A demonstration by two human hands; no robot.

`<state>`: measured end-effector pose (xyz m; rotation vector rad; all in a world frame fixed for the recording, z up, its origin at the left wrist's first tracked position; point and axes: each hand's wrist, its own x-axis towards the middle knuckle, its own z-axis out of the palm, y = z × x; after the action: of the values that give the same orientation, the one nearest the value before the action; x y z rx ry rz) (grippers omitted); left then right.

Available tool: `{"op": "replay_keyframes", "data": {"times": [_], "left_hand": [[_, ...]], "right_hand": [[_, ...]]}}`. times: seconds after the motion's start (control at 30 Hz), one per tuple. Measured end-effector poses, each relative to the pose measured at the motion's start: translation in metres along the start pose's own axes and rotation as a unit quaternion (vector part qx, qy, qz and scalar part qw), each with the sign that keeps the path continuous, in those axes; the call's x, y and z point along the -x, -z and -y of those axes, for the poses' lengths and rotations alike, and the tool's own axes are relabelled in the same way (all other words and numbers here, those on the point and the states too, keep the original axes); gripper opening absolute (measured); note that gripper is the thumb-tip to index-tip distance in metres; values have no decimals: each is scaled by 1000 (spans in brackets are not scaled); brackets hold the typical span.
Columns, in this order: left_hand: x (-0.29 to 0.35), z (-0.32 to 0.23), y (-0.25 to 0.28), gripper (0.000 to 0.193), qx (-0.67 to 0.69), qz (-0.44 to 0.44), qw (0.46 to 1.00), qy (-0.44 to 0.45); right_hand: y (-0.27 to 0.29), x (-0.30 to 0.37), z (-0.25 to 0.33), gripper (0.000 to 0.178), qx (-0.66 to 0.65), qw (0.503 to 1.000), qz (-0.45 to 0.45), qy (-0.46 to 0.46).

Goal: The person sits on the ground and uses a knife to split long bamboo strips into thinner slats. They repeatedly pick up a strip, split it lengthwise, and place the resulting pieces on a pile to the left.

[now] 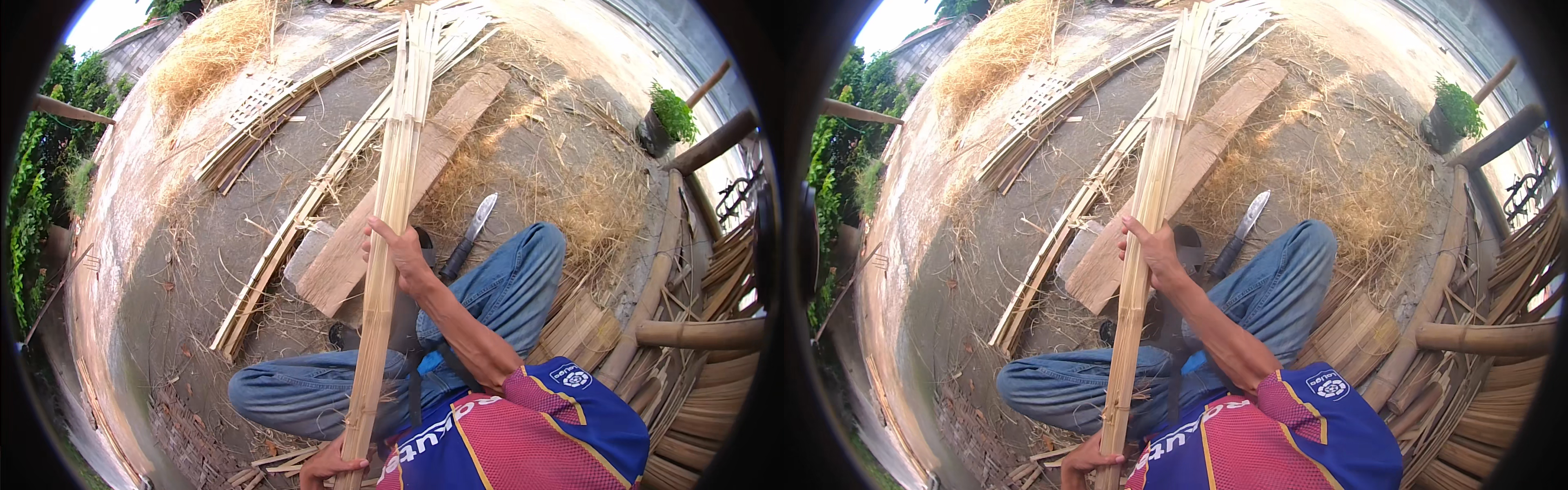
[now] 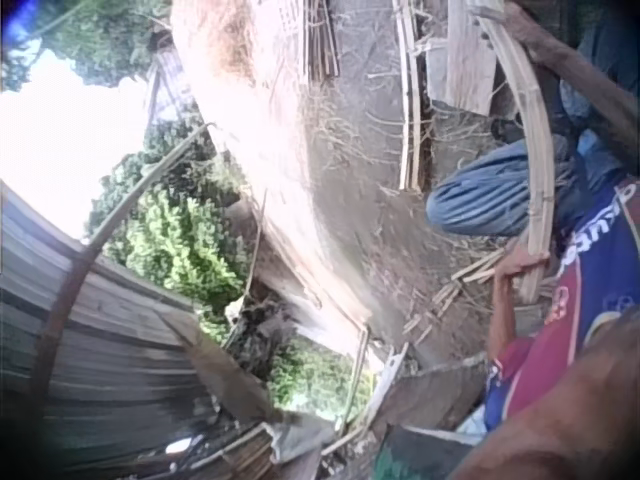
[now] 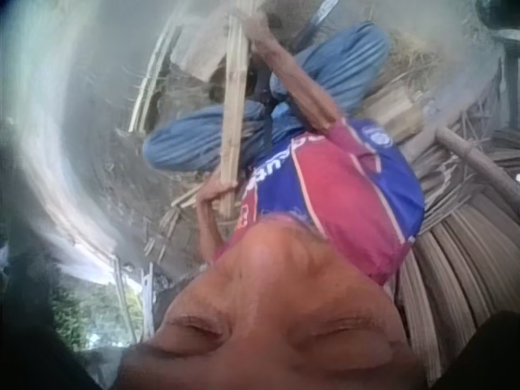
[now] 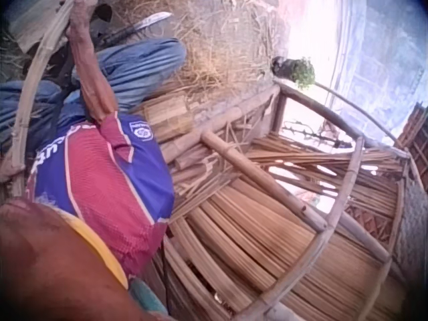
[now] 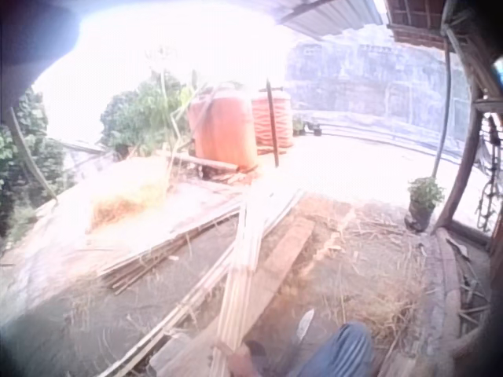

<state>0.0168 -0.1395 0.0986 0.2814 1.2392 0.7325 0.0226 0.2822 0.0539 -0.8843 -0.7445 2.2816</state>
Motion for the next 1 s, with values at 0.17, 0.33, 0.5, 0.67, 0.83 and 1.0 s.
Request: {"op": "replay_keyframes", "data": {"times": [0.17,0.33,0.5,0.67,0.83,1.0], "left_hand": [[11,26,-32,44,62,-99,992,-57],[44,49,24,68,-60,-33,998,-12],[46,-126,18,80,-57,-258,963,-59],[-111,-174,10,85,-112,-197,968,-111],[-187,-143,18,69,109,-40,993,22],[-191,-151,-6,47,87,-96,992,4]], "right_hand": [[18,0,-25,38,14,998,-66,-15],[47,-10,-54,33,-14,993,-111,-41],[50,6,-48,35,-5,992,-121,-26],[31,14,-59,46,-32,992,-116,-25],[35,12,-72,68,12,989,-144,-25],[50,2,-72,82,37,988,-149,-27]]}}
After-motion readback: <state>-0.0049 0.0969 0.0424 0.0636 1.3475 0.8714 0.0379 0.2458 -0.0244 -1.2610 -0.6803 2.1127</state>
